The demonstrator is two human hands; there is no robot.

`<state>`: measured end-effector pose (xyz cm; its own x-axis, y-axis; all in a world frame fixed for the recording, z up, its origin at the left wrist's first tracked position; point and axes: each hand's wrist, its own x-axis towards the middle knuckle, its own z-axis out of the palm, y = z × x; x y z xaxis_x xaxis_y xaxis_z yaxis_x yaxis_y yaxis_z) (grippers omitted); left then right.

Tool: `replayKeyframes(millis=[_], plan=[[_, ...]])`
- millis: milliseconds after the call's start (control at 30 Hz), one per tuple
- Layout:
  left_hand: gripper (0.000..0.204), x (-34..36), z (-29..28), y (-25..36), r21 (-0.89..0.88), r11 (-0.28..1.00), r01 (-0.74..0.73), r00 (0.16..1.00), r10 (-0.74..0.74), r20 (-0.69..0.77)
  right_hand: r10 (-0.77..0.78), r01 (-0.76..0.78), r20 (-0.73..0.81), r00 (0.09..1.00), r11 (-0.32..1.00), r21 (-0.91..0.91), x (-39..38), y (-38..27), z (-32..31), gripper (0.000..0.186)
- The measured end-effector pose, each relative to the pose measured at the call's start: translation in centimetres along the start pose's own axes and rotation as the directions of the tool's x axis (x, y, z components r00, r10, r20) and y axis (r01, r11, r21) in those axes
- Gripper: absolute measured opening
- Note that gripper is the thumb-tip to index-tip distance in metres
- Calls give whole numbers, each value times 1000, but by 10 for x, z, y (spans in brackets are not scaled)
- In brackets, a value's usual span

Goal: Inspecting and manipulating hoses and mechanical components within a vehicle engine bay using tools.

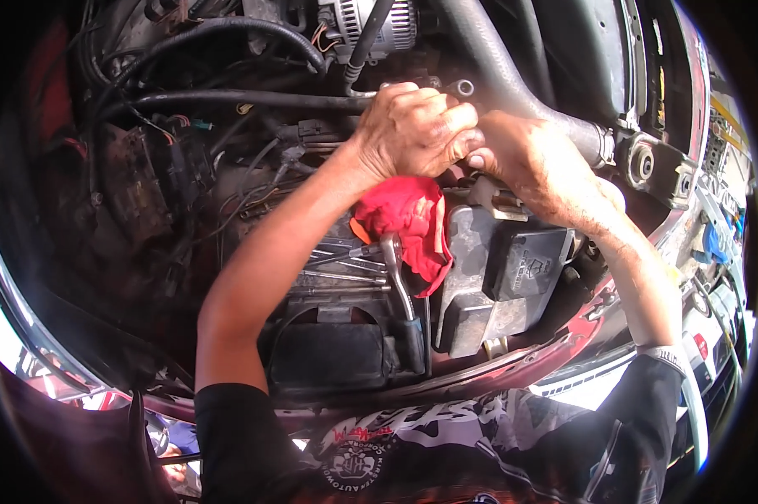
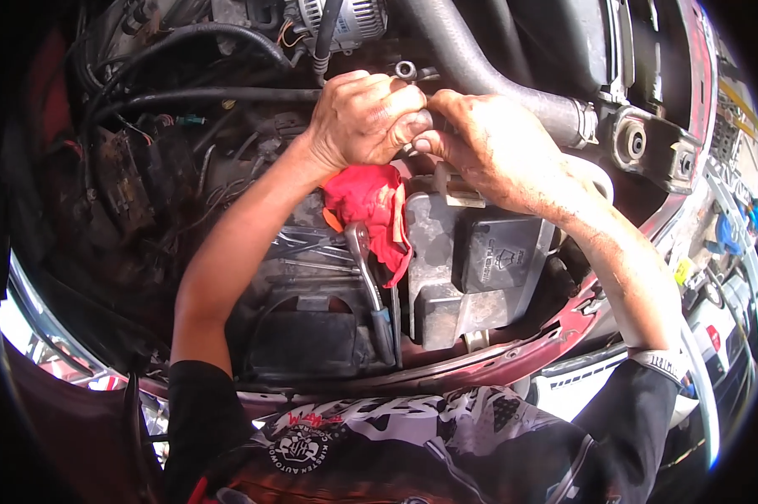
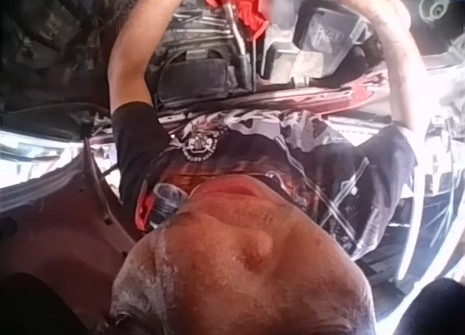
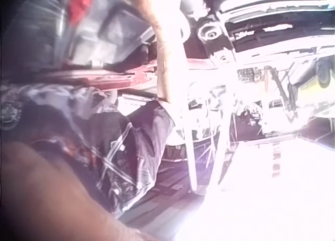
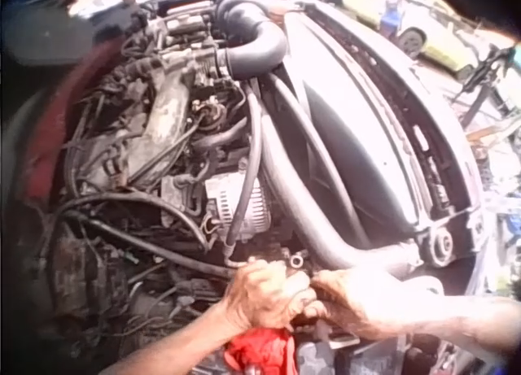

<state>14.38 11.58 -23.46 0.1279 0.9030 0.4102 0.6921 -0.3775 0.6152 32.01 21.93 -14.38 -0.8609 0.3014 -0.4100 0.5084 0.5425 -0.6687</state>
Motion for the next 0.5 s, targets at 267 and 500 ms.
replayKeyframes(millis=[267, 500], plan=[[27, -71, -22, -7, -685, 293, 667, 126, -951, -284, 36, -39, -50, 998, 998, -54, -6, -8, 1, 32], [16, -80, -33, -87, -842, -382, 380, -188, -924, 335, 34, -37, -55, 998, 997, -61, -5, -10, 2, 32]])
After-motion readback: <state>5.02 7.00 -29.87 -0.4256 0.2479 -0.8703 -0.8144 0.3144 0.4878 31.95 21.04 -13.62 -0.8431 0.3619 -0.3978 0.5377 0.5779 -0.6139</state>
